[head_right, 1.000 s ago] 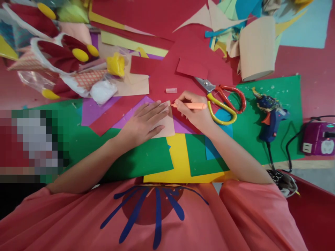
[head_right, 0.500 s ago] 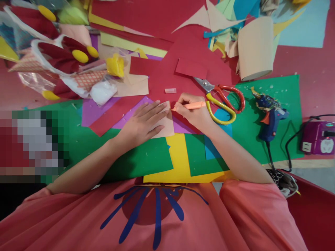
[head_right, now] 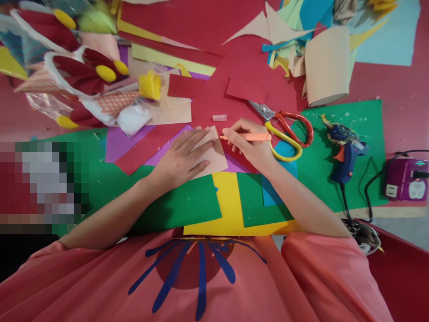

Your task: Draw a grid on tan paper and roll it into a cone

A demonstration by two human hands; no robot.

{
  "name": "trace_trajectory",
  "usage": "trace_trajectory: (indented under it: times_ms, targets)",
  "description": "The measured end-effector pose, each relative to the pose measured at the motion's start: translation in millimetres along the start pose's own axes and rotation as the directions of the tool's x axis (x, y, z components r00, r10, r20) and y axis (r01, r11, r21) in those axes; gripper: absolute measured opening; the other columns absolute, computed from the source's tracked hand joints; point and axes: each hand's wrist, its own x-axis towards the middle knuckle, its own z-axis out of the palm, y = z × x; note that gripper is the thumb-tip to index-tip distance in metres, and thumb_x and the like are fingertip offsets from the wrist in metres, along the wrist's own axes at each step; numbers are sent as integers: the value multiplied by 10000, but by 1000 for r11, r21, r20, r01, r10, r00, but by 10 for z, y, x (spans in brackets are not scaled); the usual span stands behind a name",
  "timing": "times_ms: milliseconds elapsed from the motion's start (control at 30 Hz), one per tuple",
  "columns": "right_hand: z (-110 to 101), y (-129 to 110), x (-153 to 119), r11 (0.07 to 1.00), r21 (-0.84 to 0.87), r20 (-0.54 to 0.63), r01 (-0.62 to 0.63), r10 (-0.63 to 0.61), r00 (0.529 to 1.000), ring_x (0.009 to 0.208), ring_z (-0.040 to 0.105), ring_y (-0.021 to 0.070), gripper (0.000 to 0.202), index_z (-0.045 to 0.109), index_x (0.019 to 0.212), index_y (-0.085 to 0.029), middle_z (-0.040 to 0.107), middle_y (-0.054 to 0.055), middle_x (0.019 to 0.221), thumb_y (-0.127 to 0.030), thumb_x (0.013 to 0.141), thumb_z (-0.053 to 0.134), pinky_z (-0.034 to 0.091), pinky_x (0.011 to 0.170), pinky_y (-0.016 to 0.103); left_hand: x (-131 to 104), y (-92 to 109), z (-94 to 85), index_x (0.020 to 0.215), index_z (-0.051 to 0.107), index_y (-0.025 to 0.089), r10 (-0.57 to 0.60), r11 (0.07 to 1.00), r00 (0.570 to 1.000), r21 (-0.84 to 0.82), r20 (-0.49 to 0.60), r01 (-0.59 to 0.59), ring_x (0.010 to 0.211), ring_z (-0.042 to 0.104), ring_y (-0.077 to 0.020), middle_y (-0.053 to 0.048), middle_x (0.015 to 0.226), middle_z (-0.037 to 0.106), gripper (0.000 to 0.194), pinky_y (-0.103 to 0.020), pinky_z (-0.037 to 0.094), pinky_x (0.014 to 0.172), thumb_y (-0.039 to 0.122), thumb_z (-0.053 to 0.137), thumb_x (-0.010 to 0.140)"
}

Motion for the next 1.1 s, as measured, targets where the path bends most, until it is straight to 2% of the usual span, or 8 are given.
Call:
trace_trajectory:
  times_ms: [167,300,567,767,933,1100]
  targets:
    - [2,-24,7,997,-77,8,9,-8,1000,402,466,52,325,591,628,-180,585,-40,485,-421,832,671,336,417,223,4,4,9,1383,478,144,-13,1000,1000,14,25,13,1390,410,-281,-143,1469,471,450,-489,343,1149,348,434,985]
    - [10,-26,18,995,-95,18,7,-5,1000,403,466,59,298,607,652,-182,590,-40,490,-406,841,663,336,421,232,4,7,12,1374,490,116,10,999,1000,34,-2,-10,1374,428,-304,-154,1461,478,451,-487,356,1137,339,434,985]
    - [19,-29,30,994,-108,47,34,-29,998,460,510,69,267,611,675,-182,590,-42,512,-387,836,669,386,487,233,11,19,0,1396,468,153,-23,1000,999,6,38,23,1406,386,-285,-138,1491,443,455,-494,332,1152,350,420,988]
    - [-11,-18,35,979,-194,73,60,-46,996,467,502,76,281,580,641,-179,562,-38,498,-350,857,634,362,489,239,12,30,-7,1372,494,131,-17,999,999,29,30,17,1394,402,-291,-146,1469,469,444,-488,336,1150,340,421,988]
    - [-23,-1,43,988,-146,87,43,-30,996,451,475,63,270,563,601,-176,545,-44,493,-279,842,625,354,472,227,9,29,-9,1379,485,141,-17,999,999,30,32,16,1397,396,-287,-139,1474,465,442,-494,335,1150,336,426,987]
    - [-9,-2,38,994,-108,46,32,-27,999,461,507,71,234,595,663,-178,571,-38,515,-314,852,617,383,483,227,6,18,-5,1393,470,144,-16,1000,999,21,28,15,1409,380,-286,-138,1478,461,452,-492,331,1153,335,432,984]
